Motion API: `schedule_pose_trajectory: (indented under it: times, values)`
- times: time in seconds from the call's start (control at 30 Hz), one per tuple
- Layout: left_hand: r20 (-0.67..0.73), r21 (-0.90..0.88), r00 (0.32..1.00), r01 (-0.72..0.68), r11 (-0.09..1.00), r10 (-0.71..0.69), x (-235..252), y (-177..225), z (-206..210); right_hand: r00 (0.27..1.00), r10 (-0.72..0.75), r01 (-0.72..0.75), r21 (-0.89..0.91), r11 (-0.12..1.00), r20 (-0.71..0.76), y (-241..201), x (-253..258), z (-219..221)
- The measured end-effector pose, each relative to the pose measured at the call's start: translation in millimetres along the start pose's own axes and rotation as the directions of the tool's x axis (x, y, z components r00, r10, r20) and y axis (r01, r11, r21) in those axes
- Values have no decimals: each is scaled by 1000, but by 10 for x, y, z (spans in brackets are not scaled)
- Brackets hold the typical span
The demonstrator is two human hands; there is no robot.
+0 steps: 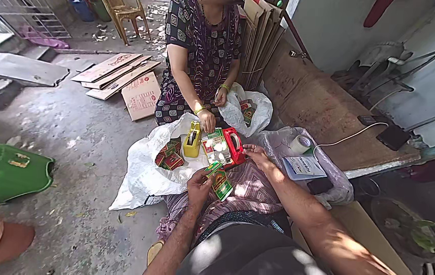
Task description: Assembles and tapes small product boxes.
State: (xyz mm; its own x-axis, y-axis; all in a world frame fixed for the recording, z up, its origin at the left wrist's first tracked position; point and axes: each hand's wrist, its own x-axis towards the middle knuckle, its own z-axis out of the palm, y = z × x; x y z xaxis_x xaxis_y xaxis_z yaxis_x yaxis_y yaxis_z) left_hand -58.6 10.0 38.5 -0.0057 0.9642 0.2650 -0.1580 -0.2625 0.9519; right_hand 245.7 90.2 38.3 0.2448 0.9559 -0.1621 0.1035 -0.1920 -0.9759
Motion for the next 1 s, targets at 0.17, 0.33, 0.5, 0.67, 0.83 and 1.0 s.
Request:
schedule_pose_trajectory:
  times: [0.17,0.33,0.5,0.67,0.83,1.0]
  values:
    - [3,32,1000,-12,999,12,-8,12,20,990,-125,140,-285,948,72,324,32,-45]
    - [-2,57,998,-60,997,60,-28,-4,30,981,-190,173,-545,821,25,461,46,-41]
    - [50,271,975,-222,937,217,-68,-51,18,988,-158,152,-252,956,-1,110,-528,249]
    - [149,416,952,-305,857,266,-155,-45,100,977,-63,5,275,961,202,-281,-1148,574]
    - [202,487,946,-322,812,254,-211,-40,105,966,-18,-46,240,970,260,-329,-1250,750]
    - [273,514,916,-397,760,294,-202,-34,78,970,-8,-48,223,974,241,-291,-1214,792]
